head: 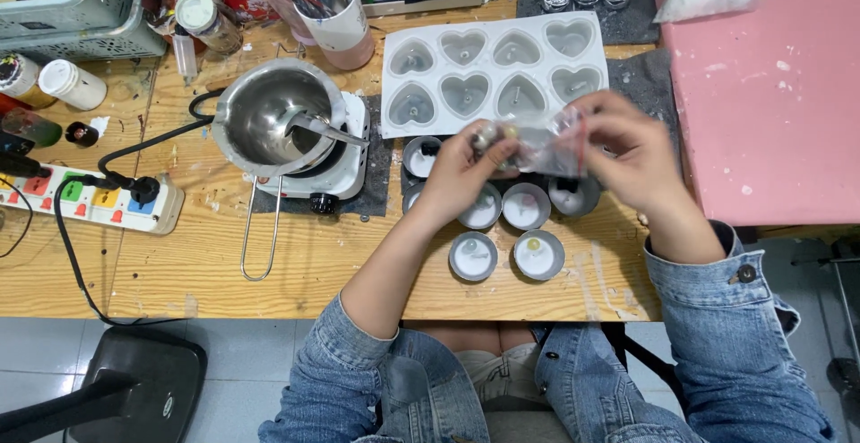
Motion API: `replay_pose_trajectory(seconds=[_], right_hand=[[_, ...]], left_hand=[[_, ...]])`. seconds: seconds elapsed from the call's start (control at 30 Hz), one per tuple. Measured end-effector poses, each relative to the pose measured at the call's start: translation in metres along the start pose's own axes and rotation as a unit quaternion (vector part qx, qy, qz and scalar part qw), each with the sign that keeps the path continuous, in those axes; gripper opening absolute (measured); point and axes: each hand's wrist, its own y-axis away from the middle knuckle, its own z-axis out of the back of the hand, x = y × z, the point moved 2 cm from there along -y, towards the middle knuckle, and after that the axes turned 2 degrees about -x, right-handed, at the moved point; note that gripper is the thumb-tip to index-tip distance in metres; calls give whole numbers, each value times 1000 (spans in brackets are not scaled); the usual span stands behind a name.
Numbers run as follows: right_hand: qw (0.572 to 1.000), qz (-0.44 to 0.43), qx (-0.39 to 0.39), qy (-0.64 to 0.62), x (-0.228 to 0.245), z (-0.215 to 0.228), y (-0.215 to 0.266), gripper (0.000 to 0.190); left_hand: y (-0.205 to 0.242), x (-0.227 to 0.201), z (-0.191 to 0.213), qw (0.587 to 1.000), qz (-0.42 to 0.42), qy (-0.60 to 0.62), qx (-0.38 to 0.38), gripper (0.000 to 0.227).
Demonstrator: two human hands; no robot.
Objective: Placing decorative beads and wicks into small metal candle tins at a workshop bench.
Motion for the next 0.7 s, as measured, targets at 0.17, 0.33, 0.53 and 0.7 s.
replay_pose_trajectory(seconds=[0.17,0.33,0.53,0.7], right_hand=[[986,-82,-123,-72,8,20,6,6],[994,-72,29,75,14,-2,4,8],[956,-41,176,232,18,-38,2,13],[935,-34,203,288,15,-48,2,11]], left_hand=[[-7,-13,17,994,-22,23,-101,28],[-6,-19,19,986,-24,76,-146,30],[-5,-23,16,987,-5,83,-141,32],[-4,-22,15,987,-4,88,-132,31]])
